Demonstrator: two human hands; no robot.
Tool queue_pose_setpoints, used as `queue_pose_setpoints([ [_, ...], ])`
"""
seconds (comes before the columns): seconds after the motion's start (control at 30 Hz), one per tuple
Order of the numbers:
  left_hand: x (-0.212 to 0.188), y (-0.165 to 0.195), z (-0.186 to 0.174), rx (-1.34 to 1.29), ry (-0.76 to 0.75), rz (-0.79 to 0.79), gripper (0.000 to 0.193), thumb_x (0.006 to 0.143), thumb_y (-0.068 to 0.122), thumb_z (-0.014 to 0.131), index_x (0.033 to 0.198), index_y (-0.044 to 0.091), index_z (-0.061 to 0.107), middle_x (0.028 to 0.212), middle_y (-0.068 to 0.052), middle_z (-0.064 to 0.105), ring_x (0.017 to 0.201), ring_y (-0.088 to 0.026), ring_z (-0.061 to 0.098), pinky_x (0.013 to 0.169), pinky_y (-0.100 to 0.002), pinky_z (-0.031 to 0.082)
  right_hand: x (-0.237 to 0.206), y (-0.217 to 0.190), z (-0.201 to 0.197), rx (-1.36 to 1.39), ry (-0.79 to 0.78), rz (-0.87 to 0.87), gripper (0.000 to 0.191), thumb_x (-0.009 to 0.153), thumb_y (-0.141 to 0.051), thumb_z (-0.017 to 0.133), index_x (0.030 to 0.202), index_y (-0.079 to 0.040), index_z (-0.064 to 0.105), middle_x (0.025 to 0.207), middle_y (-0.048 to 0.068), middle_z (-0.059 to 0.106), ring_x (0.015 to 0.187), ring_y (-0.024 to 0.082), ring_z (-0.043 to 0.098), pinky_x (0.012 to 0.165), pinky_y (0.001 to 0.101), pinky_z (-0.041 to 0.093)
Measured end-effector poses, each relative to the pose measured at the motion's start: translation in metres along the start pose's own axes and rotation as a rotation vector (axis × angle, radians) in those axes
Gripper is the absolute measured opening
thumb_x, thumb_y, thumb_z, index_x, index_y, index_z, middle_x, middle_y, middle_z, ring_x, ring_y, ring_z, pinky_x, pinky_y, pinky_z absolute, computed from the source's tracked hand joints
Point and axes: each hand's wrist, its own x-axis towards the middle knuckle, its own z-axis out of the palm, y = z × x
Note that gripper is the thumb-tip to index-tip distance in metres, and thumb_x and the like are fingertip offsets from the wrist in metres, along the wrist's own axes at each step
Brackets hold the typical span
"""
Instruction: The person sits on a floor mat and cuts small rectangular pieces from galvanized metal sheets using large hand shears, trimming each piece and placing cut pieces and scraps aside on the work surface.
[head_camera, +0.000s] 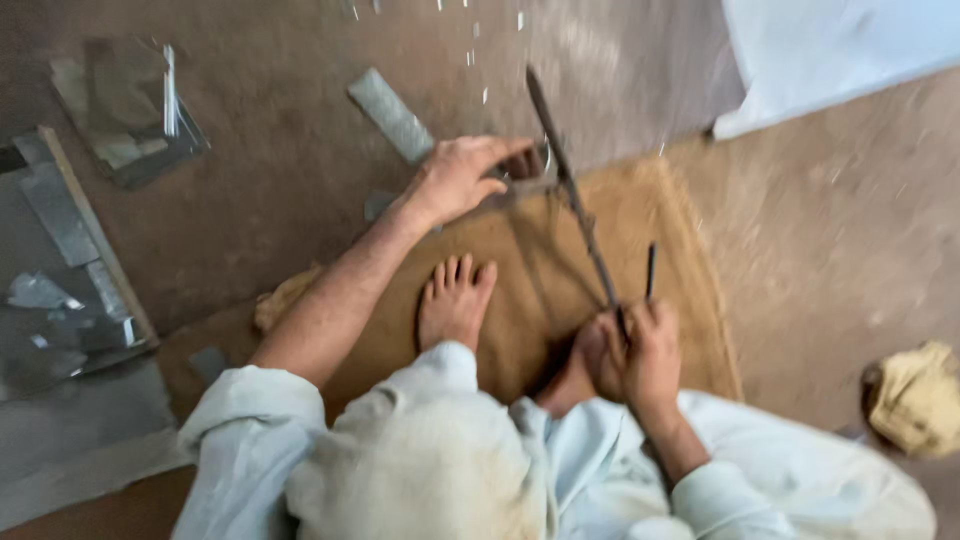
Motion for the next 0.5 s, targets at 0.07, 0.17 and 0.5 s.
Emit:
queue_pose_setpoints([
  [0.07, -0.025, 0.025, 0.014, -0.49, -0.042, -0.247, 0.066, 0.087, 0.01, 0.082, 0.146, 0.022, 0.055, 0.126, -0.002, 0.071, 0.109, -0.023, 0.068, 0.094, -0.04, 0.06, 0.005, -0.008, -0.004, 0.054, 0.078, -0.041, 0.036, 0.088, -0.017, 0.08, 0.119, -0.005, 0.068, 0.114, 0.017, 0.06, 0.102, 0.036, 0.061, 0.081, 0.0432, 0.054],
  [0.17, -0.059, 0.059, 0.041, -0.976, -0.133, -0.464, 0.073, 0.091, 0.017, 0.073, 0.155, 0.025, 0.038, 0.135, 0.003, 0.067, 0.121, -0.014, 0.066, 0.101, -0.034, 0.059, 0.017, -0.024, -0.003, 0.46, -0.094, -0.047, 0.044, 0.081, -0.01, 0.083, 0.122, -0.007, 0.065, 0.131, 0.017, 0.056, 0.114, 0.025, 0.065, 0.082, 0.0318, 0.063],
  [0.5, -0.077, 0.109, 0.023, -0.749, -0.069, -0.26, 0.087, 0.085, 0.026, 0.077, 0.158, 0.017, 0.029, 0.147, -0.011, 0.056, 0.142, -0.029, 0.046, 0.117, -0.048, 0.041, 0.022, -0.019, 0.018, 1.18, -0.528, 0.525, 0.038, 0.085, 0.001, 0.077, 0.121, 0.004, 0.064, 0.115, 0.014, 0.074, 0.105, 0.021, 0.073, 0.086, 0.0304, 0.061],
])
